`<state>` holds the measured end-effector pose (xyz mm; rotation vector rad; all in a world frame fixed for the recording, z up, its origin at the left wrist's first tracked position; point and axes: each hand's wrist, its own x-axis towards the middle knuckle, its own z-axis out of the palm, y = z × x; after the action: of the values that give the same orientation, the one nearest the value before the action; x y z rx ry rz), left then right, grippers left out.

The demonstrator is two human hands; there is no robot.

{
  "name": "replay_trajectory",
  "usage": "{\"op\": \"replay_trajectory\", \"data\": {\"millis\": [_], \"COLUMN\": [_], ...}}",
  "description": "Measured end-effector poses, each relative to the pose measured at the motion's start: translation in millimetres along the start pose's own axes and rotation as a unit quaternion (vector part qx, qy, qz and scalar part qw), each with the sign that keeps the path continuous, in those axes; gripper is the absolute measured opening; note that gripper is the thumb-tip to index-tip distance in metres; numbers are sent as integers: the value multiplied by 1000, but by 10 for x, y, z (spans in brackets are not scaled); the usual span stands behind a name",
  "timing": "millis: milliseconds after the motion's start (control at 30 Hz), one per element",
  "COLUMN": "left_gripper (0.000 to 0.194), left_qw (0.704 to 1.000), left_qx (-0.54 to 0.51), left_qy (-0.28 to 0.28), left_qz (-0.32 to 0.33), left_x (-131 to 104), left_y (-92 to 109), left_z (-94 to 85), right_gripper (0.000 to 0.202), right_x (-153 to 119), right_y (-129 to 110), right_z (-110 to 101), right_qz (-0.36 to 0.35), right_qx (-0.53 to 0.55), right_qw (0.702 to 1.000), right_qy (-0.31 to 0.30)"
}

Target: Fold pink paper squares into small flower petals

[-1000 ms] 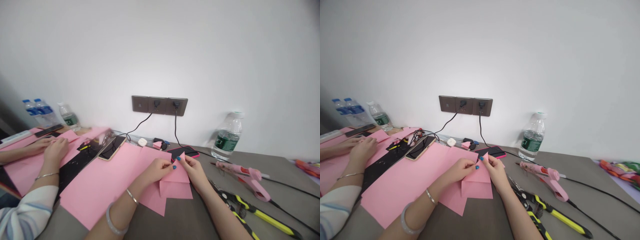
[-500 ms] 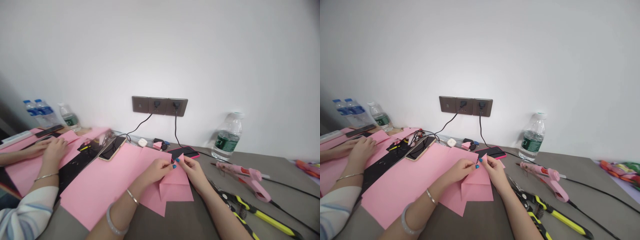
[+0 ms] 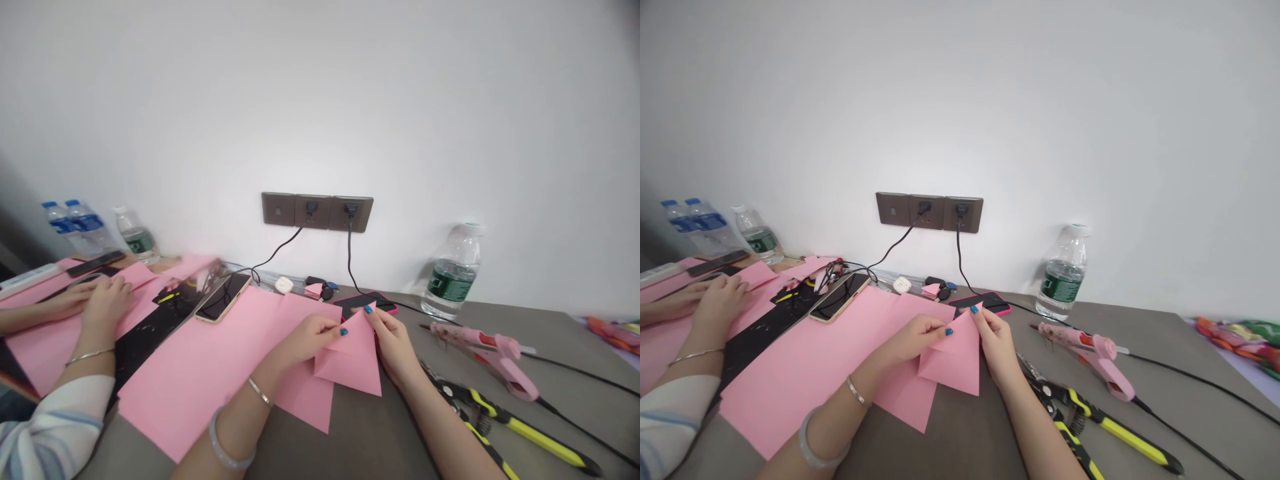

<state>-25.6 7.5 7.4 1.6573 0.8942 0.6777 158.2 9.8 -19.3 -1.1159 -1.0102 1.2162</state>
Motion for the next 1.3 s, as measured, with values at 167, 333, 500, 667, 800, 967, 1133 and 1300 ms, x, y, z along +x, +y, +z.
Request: {"op": "replay_trajectory", "data": {"millis": [167, 333, 500, 667, 800, 967, 1133, 1300], "left_gripper": [53, 55, 54, 53, 49, 45, 32, 34], "left_qw": [1000, 999, 999, 998, 997, 999, 999, 999], "left_qx": [-9, 9, 28, 32, 27, 25, -26, -19], "left_qy": [-23, -29, -24, -48, -60, 10, -5, -12], "left_qz": [-10, -16, -21, -20, -30, -18, -33, -46], "left_x": [-27, -31, -42, -71, -96, -92, -89, -91], "left_y": [15, -6, -13, 27, 45, 39, 38, 17], "left_z": [-35, -48, -52, -113, -182, -228, -237, -249], "right_gripper": [52, 54, 45, 43, 46, 42, 46, 50], "right_x": [-24, -52, -10, 18, -1, -28, -27, -18], "right_y": [-33, -100, -40, 32, 24, -8, 3, 29], "right_z": [23, 45, -3, -17, 14, 41, 52, 64], "right_qz": [-6, 1, -29, -38, -11, 4, -17, -31], "right_qx": [16, 28, 34, 39, 52, 41, 4, -23], "right_qw": [999, 998, 998, 997, 999, 996, 998, 999], "right_qy": [27, 53, 46, 56, 10, -84, -58, -30]}}
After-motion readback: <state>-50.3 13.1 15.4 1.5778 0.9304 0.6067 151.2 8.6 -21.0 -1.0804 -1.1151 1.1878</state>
